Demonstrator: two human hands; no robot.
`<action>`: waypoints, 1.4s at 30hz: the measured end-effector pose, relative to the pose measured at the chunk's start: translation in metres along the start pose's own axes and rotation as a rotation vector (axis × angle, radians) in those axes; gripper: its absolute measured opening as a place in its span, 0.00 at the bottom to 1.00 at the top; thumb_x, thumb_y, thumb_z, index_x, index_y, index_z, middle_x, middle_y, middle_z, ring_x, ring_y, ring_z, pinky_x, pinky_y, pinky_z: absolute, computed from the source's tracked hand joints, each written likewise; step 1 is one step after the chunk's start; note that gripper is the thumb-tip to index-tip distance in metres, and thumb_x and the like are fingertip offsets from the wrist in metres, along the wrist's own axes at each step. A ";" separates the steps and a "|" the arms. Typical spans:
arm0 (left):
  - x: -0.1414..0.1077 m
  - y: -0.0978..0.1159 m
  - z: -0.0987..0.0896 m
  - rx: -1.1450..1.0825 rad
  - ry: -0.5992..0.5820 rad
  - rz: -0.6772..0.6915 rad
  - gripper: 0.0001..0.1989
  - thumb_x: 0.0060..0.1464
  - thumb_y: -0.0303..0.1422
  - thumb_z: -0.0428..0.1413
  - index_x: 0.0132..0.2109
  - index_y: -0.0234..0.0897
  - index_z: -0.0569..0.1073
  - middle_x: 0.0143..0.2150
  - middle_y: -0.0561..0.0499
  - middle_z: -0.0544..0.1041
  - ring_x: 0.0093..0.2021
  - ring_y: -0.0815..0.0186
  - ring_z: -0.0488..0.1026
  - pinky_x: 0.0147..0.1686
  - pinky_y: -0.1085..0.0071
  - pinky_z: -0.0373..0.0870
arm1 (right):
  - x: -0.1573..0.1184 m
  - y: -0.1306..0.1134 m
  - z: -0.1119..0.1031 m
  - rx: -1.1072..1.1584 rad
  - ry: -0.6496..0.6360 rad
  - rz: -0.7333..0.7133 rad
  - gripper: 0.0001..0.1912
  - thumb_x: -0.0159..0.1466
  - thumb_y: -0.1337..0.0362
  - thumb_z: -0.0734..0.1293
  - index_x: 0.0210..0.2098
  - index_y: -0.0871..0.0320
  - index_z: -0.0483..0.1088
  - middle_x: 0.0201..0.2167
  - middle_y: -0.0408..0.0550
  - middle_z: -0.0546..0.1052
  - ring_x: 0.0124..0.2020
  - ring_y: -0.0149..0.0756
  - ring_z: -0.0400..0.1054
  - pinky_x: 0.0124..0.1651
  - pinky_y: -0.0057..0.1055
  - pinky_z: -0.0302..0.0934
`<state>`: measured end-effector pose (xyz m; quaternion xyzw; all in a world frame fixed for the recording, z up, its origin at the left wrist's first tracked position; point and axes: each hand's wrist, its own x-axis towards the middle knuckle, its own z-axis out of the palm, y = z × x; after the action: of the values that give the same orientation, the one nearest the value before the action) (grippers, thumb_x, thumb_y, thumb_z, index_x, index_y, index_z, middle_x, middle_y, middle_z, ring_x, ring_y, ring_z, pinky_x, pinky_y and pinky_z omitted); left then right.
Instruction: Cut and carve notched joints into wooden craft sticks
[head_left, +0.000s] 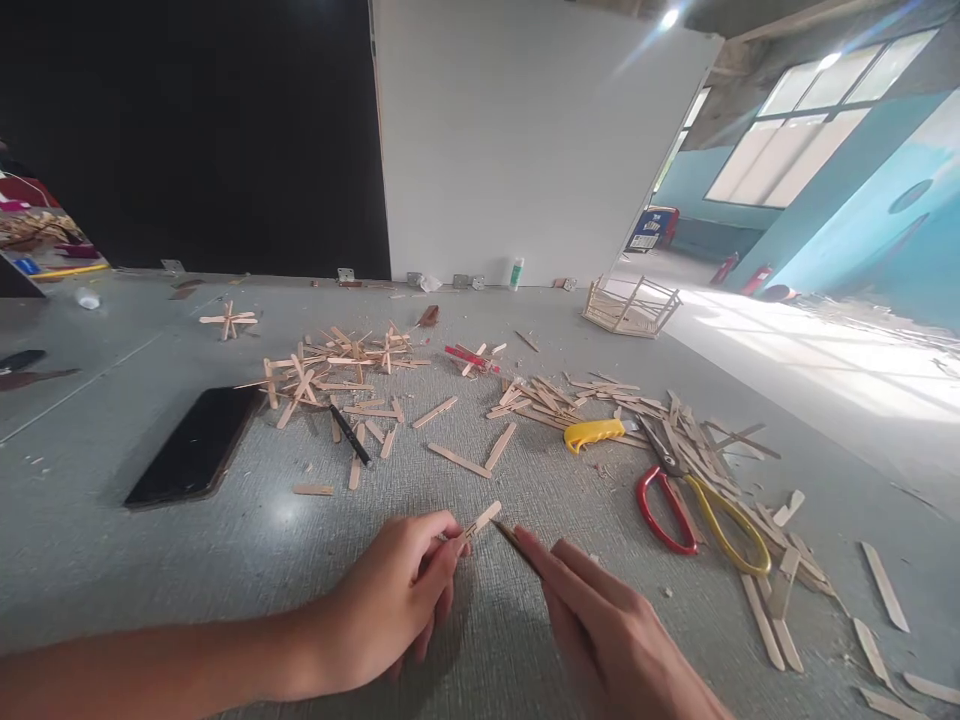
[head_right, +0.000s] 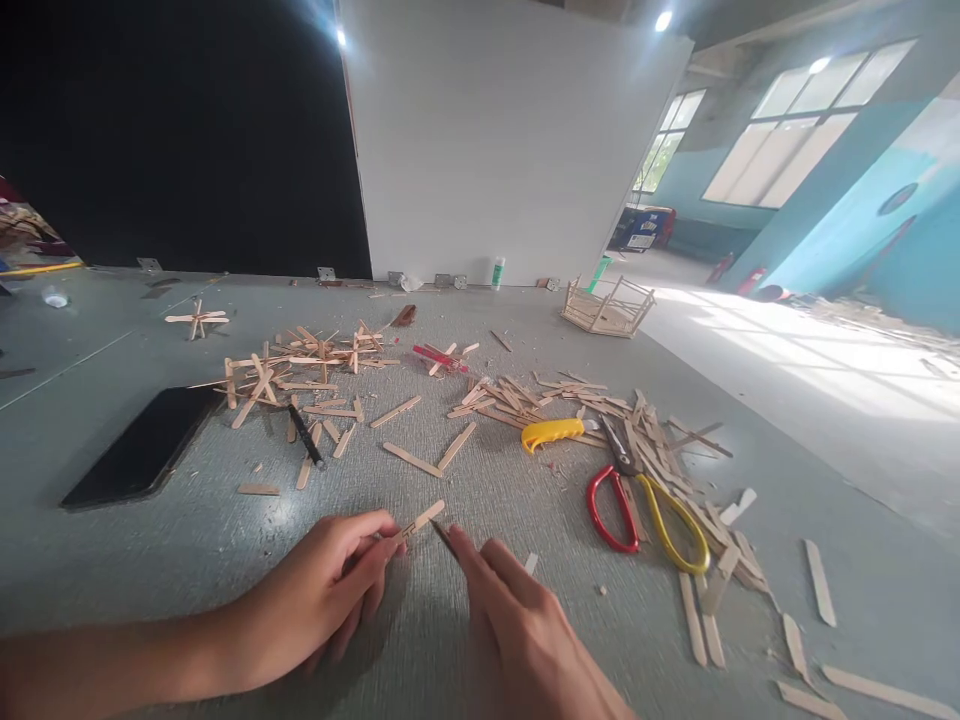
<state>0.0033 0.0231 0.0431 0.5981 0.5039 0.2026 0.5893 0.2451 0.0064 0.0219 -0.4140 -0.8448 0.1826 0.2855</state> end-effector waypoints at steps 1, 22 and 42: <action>0.000 0.000 0.000 -0.002 0.003 -0.005 0.19 0.70 0.49 0.44 0.39 0.39 0.65 0.25 0.59 0.67 0.15 0.76 0.61 0.08 0.86 0.55 | -0.001 -0.001 0.001 0.022 -0.014 -0.004 0.28 0.72 0.74 0.54 0.69 0.57 0.61 0.36 0.50 0.75 0.29 0.27 0.73 0.33 0.18 0.69; 0.005 -0.003 0.002 0.128 0.032 0.000 0.23 0.67 0.54 0.43 0.37 0.39 0.65 0.19 0.60 0.65 0.11 0.74 0.59 0.07 0.83 0.51 | 0.006 -0.004 0.014 0.066 -0.173 0.064 0.26 0.73 0.73 0.53 0.67 0.59 0.66 0.35 0.51 0.77 0.31 0.34 0.74 0.35 0.30 0.69; 0.006 -0.007 0.008 0.175 0.107 0.052 0.24 0.68 0.54 0.40 0.34 0.41 0.63 0.18 0.59 0.65 0.10 0.72 0.56 0.08 0.79 0.50 | 0.012 -0.011 0.024 -0.449 0.057 -0.233 0.15 0.72 0.69 0.61 0.55 0.63 0.72 0.25 0.45 0.79 0.22 0.35 0.75 0.24 0.30 0.55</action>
<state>0.0103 0.0232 0.0330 0.6487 0.5347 0.2047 0.5014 0.2177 0.0085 0.0136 -0.3719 -0.8978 -0.0555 0.2291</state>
